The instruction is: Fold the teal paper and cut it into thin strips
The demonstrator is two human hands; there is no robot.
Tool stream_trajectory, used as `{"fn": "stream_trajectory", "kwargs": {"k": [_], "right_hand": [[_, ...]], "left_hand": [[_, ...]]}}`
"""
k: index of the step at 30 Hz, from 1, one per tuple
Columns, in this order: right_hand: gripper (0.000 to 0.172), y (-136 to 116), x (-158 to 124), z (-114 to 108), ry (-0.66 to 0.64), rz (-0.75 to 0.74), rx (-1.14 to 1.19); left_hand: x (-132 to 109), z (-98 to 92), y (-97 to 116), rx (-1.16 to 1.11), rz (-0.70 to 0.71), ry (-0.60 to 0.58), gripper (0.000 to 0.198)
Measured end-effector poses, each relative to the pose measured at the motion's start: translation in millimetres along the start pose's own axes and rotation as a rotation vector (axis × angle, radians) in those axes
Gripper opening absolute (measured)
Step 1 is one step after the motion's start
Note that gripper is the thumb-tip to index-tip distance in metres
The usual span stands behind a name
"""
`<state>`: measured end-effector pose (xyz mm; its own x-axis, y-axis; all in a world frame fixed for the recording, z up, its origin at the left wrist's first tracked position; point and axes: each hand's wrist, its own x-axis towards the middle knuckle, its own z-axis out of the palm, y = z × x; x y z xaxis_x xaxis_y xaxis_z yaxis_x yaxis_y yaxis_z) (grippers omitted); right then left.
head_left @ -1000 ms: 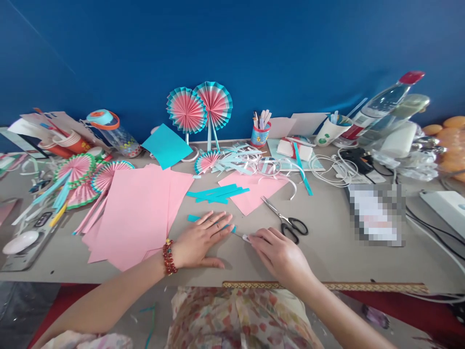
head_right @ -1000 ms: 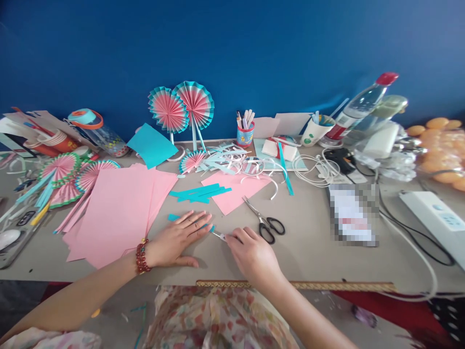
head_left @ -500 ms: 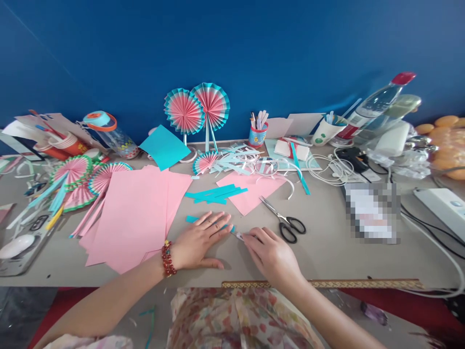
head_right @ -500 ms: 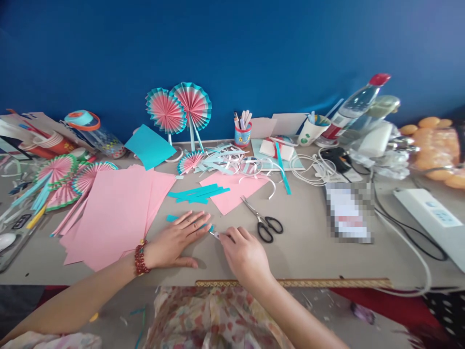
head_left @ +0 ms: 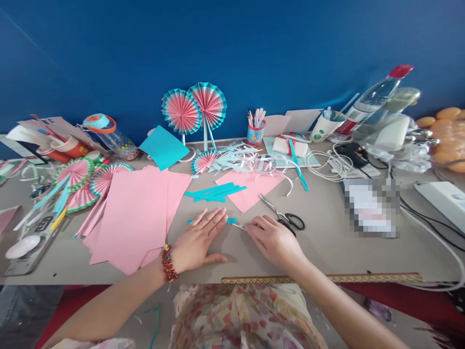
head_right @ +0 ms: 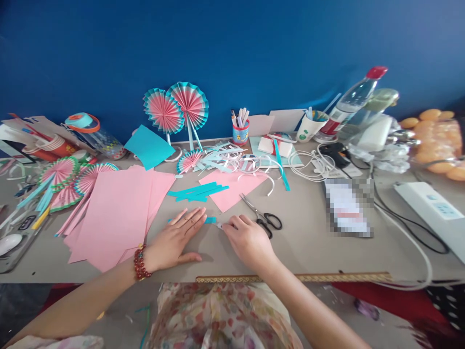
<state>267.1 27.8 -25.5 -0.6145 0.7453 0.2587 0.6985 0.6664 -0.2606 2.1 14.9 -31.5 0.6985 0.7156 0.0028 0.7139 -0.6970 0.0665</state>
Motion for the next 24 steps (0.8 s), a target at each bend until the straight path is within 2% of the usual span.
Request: {"fn": "stream_trajectory", "kwargs": {"k": [12,24], "right_hand": [[0.022,-6.1,-1.7,6.0,0.02,0.014,-0.021],[0.017,-27.6,9.4,14.1,0.015,0.038,-0.051]], "left_hand": [[-2.0,2.7,-2.9,-0.007,0.027,-0.021,0.103],[-1.3,3.8,-2.2,-0.001,0.017,-0.025,0.104]]}}
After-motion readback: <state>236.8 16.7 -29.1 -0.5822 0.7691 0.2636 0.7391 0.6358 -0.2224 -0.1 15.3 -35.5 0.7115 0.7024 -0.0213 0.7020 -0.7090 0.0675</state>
